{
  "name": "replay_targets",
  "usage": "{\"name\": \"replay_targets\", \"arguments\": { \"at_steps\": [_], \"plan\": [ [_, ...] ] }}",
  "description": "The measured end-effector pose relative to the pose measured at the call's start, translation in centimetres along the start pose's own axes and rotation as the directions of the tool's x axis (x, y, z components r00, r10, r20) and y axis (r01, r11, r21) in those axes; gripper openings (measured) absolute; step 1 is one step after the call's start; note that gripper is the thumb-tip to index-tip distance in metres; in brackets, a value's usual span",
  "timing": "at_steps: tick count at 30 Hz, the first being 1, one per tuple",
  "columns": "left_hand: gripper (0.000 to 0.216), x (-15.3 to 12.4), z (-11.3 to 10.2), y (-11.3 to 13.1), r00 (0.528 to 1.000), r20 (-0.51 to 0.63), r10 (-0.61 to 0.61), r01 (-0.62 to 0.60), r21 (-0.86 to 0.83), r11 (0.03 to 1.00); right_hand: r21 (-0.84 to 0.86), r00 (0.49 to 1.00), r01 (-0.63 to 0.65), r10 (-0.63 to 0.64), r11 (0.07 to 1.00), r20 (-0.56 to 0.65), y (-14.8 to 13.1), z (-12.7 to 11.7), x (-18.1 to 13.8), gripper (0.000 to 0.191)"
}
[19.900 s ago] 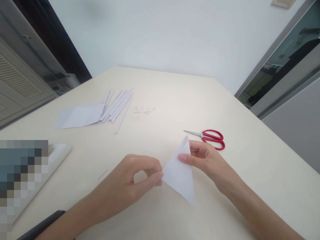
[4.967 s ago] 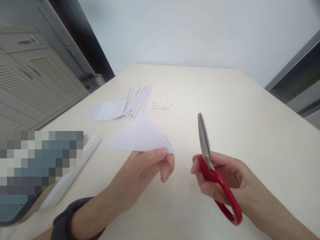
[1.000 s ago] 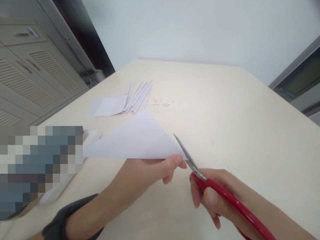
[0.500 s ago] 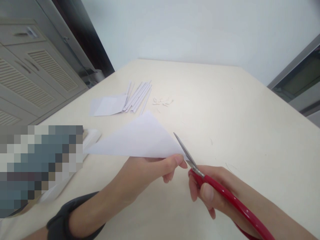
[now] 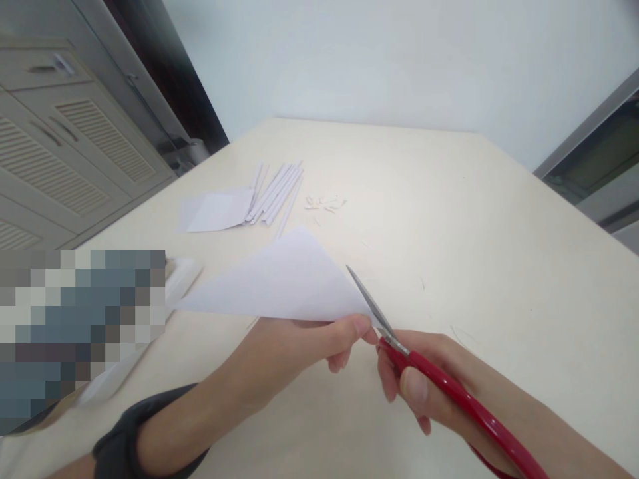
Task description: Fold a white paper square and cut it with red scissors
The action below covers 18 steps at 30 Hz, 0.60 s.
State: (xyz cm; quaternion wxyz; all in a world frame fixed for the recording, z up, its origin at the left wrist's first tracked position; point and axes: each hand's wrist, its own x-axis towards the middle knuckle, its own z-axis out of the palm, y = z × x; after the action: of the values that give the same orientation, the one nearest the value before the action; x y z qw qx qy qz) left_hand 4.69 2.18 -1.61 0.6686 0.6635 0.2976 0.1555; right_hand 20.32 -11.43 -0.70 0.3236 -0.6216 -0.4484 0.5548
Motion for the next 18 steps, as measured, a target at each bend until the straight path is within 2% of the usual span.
{"name": "replay_targets", "arguments": {
  "at_steps": [3, 8, 12, 18],
  "plan": [
    [0.024, 0.0, 0.1, 0.2, 1.0, -0.011, -0.019, 0.019, 0.026, 0.999, 0.023, 0.999, -0.011, 0.01, 1.0, 0.036, -0.7, -0.1, 0.2, 0.049],
    [0.031, -0.2, 0.0, 0.1, 0.999, -0.011, -0.039, 0.039, 0.031, 0.999, 0.084, 0.99, -0.112, 0.104, 0.99, 0.093, -0.9, -0.2, 0.0, 0.048],
    [0.042, -0.2, -0.1, 0.0, 0.999, -0.009, -0.051, 0.051, 0.05, 0.997, 0.119, 0.995, -0.065, 0.055, 0.991, 0.082, 0.0, 0.2, 0.1, 0.041],
    [0.042, 0.1, -0.1, 0.0, 0.999, 0.033, -0.043, 0.042, 0.035, 0.999, 0.06, 0.999, -0.033, 0.031, 0.998, 0.036, 0.3, 0.3, 0.2, 0.043]
  ]
}}
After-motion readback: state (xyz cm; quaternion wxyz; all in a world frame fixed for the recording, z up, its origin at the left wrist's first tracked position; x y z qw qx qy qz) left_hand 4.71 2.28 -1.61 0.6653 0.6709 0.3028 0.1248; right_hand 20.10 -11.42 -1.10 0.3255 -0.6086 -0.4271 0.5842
